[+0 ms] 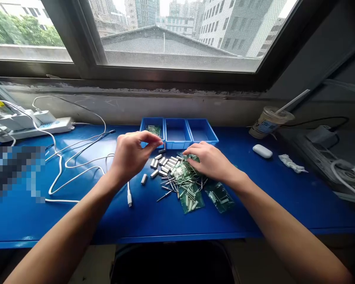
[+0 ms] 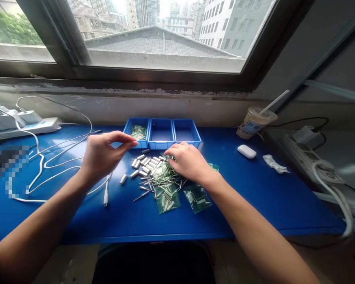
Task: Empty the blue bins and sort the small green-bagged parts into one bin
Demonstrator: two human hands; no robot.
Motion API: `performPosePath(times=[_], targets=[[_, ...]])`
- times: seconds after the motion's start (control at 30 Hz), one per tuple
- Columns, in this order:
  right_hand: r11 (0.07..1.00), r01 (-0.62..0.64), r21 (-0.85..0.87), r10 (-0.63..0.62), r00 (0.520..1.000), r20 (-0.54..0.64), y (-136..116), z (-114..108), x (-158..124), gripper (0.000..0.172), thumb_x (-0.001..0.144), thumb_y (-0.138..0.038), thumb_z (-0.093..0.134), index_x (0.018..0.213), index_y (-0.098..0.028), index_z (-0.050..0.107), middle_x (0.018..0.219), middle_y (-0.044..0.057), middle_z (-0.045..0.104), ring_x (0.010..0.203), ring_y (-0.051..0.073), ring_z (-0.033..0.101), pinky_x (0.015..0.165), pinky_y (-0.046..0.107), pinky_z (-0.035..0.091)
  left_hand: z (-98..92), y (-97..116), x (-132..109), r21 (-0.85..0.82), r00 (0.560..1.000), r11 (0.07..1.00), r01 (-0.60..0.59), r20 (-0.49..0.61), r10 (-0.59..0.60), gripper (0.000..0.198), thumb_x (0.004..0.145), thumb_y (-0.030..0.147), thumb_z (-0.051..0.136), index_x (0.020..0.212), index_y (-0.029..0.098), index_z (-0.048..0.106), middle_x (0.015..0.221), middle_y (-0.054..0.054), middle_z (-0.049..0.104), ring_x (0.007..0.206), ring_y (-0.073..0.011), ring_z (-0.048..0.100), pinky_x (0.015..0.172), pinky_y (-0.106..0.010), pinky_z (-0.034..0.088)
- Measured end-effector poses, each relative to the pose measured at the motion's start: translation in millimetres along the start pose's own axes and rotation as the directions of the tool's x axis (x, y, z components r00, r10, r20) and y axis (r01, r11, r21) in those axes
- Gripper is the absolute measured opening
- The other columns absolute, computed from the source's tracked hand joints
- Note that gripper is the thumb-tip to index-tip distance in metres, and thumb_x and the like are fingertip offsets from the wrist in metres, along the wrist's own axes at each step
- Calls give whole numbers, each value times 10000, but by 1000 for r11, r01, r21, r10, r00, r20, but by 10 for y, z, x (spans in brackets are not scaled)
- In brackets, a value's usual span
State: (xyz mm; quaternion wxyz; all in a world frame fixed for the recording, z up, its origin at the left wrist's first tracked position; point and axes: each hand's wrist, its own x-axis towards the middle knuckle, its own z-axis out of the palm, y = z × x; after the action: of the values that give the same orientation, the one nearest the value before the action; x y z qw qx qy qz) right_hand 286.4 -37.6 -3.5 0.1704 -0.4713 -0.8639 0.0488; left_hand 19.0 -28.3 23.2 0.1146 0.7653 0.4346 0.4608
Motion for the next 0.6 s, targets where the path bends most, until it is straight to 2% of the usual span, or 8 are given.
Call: performPosePath(times=[0.07, 0.13, 0.2, 0.3, 0.37, 0.4, 0.5, 0.6], targets=[[1000, 17, -25, -17, 1000, -18, 24, 17, 2, 228, 969, -121, 660, 1137, -175, 805, 1194, 87, 775, 1032, 309, 681, 878, 471, 564, -10, 19, -9, 42, 1000, 999, -6, -29, 7, 372, 966, 463, 735, 696, 208, 742, 634, 1, 705, 575, -151, 607, 602, -295, 432], [999, 46, -19, -47, 997, -60, 45, 35, 4, 174, 984, -132, 658, 1049, -182, 812, 1149, 84, 783, 988, 300, 672, 839, 460, 560, 4, 29, -22, 46, 999, 999, 20, -37, -18, 547, 1029, 487, 627, 569, 191, 613, 497, 15, 549, 478, -114, 462, 535, -290, 331], [997, 69, 17, -66, 987, -150, 50, 42, 8, 166, 1009, -150, 642, 1011, -186, 804, 1100, 78, 792, 968, 293, 659, 822, 454, 553, 28, 27, -34, 28, 999, 999, 33, -15, -32, 519, 1037, 444, 595, 588, 184, 578, 481, 31, 481, 458, -98, 397, 528, -283, 305], [990, 105, 96, -65, 933, -355, 7, 23, 14, 147, 1038, -210, 641, 1031, -205, 787, 1059, 70, 796, 968, 281, 653, 856, 460, 543, 63, 7, -45, -6, 996, 1000, -5, 91, 5, 257, 983, 433, 668, 918, 191, 724, 604, 41, 607, 521, -109, 498, 604, -265, 396], [974, 113, 196, -12, 891, -453, -55, -2, 14, 122, 1035, -247, 662, 1033, -222, 781, 1025, 61, 793, 944, 258, 664, 829, 436, 542, 90, -7, -51, -57, 979, 998, -30, 199, 41, 375, 966, 493, 697, 1199, 200, 717, 788, 5, 720, 689, -152, 645, 727, -281, 480], [956, 108, 272, 34, 882, -470, -92, -13, 13, 111, 1028, -265, 678, 1041, -227, 781, 1011, 56, 788, 922, 244, 672, 792, 416, 541, 107, -12, -56, -86, 965, 996, -33, 255, 54, 459, 954, 525, 712, 1280, 202, 694, 886, -21, 750, 797, -178, 691, 786, -297, 504], [845, 90, 528, 168, 891, -421, -199, -19, 9, 124, 998, -309, 726, 1065, -223, 787, 997, 52, 778, 885, 216, 699, 717, 372, 549, 184, -12, -82, -163, 910, 986, 16, 412, 53, 512, 914, 535, 765, 1290, 193, 705, 1005, -58, 769, 930, -213, 715, 831, -316, 522], [714, 85, 695, 213, 919, -332, -263, 8, 7, 160, 967, -332, 770, 1060, -204, 794, 1003, 56, 777, 889, 203, 720, 753, 357, 583, 275, 0, -114, -267, 860, 953, 140, 510, 16, 329, 924, 462, 759, 1078, 171, 769, 899, -45, 761, 806, -178, 682, 736, -285, 504]])
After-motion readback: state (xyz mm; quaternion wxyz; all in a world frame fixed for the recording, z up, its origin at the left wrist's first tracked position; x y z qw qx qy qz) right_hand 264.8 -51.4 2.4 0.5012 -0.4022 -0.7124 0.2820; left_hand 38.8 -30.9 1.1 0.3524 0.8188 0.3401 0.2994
